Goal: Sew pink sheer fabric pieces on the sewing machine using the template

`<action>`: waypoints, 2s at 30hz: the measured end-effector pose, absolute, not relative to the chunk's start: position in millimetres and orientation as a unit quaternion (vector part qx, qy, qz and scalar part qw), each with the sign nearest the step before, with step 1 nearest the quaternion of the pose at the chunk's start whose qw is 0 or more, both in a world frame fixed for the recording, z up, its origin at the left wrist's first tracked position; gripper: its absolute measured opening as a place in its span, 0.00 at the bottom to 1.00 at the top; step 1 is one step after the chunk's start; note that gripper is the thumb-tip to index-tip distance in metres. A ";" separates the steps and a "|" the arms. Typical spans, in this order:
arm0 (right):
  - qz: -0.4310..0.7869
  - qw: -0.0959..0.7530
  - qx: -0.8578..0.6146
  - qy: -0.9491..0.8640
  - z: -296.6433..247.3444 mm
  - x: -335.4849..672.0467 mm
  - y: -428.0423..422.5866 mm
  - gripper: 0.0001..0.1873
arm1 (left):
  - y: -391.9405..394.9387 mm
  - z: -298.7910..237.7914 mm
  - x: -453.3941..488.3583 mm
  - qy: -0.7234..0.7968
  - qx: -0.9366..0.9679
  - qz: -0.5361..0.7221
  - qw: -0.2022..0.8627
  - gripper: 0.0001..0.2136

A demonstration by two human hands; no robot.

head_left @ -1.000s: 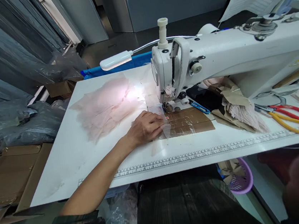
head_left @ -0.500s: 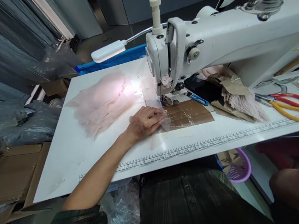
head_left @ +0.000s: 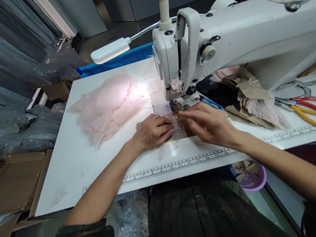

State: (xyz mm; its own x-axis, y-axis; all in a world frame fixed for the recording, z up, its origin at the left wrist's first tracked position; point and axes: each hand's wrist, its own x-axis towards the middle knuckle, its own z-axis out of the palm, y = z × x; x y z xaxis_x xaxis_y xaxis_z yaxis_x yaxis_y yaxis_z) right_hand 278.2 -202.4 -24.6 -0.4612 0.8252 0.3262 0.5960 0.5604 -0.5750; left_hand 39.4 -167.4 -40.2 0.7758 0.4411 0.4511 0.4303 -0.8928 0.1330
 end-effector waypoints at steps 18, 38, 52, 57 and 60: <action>0.104 0.222 -0.398 -0.884 -57.7 275.8 -161.5 0.19 | -165.5 -39.7 36.5 0.215 0.942 0.257 -0.028 0.04; 0.140 0.275 -0.396 -0.865 -55.0 277.9 -165.2 0.19 | -163.7 -44.2 35.7 0.218 0.941 0.256 -0.027 0.05; 0.142 0.261 -0.392 -0.870 -57.6 276.2 -168.2 0.19 | -165.1 -41.1 36.3 0.211 0.942 0.255 -0.049 0.05; 0.185 0.304 -0.416 -0.837 -53.2 279.7 -165.7 0.19 | -163.8 -43.0 35.8 0.207 0.943 0.255 -0.047 0.05; 0.177 0.296 -0.410 -0.844 -52.7 280.1 -166.4 0.19 | -163.0 -44.4 35.4 0.207 0.944 0.255 -0.042 0.05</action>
